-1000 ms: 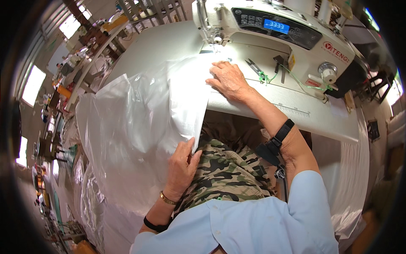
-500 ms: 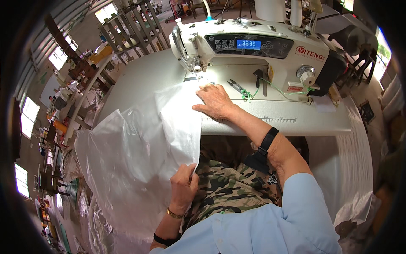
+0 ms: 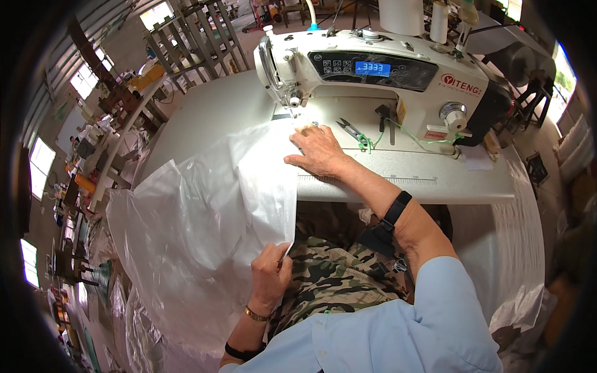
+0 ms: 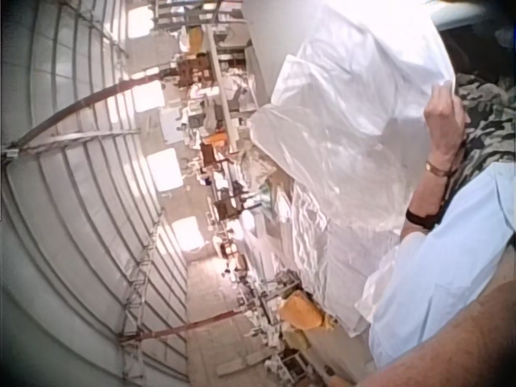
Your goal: Sewing a large white plastic sheet using an industrial sewing machine.
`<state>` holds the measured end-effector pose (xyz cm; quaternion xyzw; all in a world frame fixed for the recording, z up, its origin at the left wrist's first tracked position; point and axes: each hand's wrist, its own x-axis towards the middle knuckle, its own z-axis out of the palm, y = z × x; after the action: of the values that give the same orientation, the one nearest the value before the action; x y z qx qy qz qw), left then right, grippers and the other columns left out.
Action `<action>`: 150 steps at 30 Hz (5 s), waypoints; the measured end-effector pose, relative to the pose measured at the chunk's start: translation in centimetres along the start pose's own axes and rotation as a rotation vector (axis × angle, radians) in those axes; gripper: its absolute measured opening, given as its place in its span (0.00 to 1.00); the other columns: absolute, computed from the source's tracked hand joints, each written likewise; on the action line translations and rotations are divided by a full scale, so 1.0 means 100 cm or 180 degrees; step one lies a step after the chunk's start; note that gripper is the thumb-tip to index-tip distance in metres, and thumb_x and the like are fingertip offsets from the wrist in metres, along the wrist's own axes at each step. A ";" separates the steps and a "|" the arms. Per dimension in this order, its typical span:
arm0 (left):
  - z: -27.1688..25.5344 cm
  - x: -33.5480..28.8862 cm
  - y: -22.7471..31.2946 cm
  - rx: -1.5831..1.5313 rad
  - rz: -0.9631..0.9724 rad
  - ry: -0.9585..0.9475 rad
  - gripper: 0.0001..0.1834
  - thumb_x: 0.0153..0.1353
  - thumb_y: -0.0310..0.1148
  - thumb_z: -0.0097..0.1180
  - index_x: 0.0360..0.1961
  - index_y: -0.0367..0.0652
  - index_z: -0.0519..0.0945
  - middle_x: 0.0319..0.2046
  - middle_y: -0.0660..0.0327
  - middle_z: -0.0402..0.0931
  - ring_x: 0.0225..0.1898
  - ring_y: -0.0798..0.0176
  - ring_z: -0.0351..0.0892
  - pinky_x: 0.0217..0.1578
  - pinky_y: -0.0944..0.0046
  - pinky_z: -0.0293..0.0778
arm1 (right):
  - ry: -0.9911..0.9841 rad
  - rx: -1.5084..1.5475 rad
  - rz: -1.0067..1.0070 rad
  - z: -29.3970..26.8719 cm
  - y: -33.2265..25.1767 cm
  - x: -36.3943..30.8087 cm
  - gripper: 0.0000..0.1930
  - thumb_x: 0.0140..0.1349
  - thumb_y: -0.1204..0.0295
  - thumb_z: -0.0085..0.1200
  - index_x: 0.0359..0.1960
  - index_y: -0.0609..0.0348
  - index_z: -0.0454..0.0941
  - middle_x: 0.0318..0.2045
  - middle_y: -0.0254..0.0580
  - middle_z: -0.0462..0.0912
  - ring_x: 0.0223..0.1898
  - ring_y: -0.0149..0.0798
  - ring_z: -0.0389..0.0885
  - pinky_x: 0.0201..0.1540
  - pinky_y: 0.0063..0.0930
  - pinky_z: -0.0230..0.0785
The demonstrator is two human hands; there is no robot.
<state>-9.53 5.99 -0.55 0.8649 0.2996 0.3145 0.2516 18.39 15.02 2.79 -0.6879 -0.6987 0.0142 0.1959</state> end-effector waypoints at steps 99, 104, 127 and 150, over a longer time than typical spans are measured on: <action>-0.020 -0.019 0.021 0.1213 0.0350 0.0569 0.05 0.63 0.28 0.55 0.33 0.39 0.73 0.32 0.58 0.73 0.38 0.54 0.71 0.44 0.56 0.65 | -0.1256 0.5244 0.1407 0.070 -0.102 -0.229 0.16 0.69 0.64 0.53 0.47 0.66 0.79 0.40 0.37 0.83 0.42 0.28 0.80 0.49 0.25 0.73; -0.022 -0.024 0.014 -0.0933 -0.0895 0.0549 0.09 0.71 0.30 0.49 0.31 0.39 0.70 0.22 0.63 0.68 0.25 0.68 0.67 0.29 0.68 0.65 | -0.1018 0.5295 0.1344 0.064 -0.107 -0.224 0.14 0.68 0.64 0.54 0.43 0.66 0.79 0.34 0.36 0.82 0.35 0.25 0.78 0.40 0.22 0.73; -0.037 -0.028 0.014 -0.0538 -0.0457 0.0737 0.06 0.62 0.27 0.62 0.39 0.39 0.79 0.22 0.71 0.72 0.25 0.78 0.66 0.28 0.75 0.63 | -0.0806 0.5376 0.0954 0.029 -0.160 -0.186 0.09 0.67 0.65 0.57 0.33 0.56 0.77 0.25 0.29 0.79 0.24 0.21 0.73 0.28 0.16 0.67; -0.028 -0.022 0.050 -0.0269 -0.0492 0.0139 0.03 0.61 0.25 0.59 0.32 0.36 0.79 0.24 0.55 0.78 0.23 0.61 0.76 0.27 0.64 0.70 | 0.0772 0.4065 0.1535 0.068 -0.107 -0.218 0.14 0.65 0.67 0.59 0.43 0.66 0.75 0.34 0.35 0.77 0.36 0.25 0.74 0.41 0.24 0.71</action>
<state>-11.06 1.68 3.63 0.8207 0.3573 0.3254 0.3048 5.68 -4.95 -5.94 -0.5708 -0.3543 0.3888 0.6305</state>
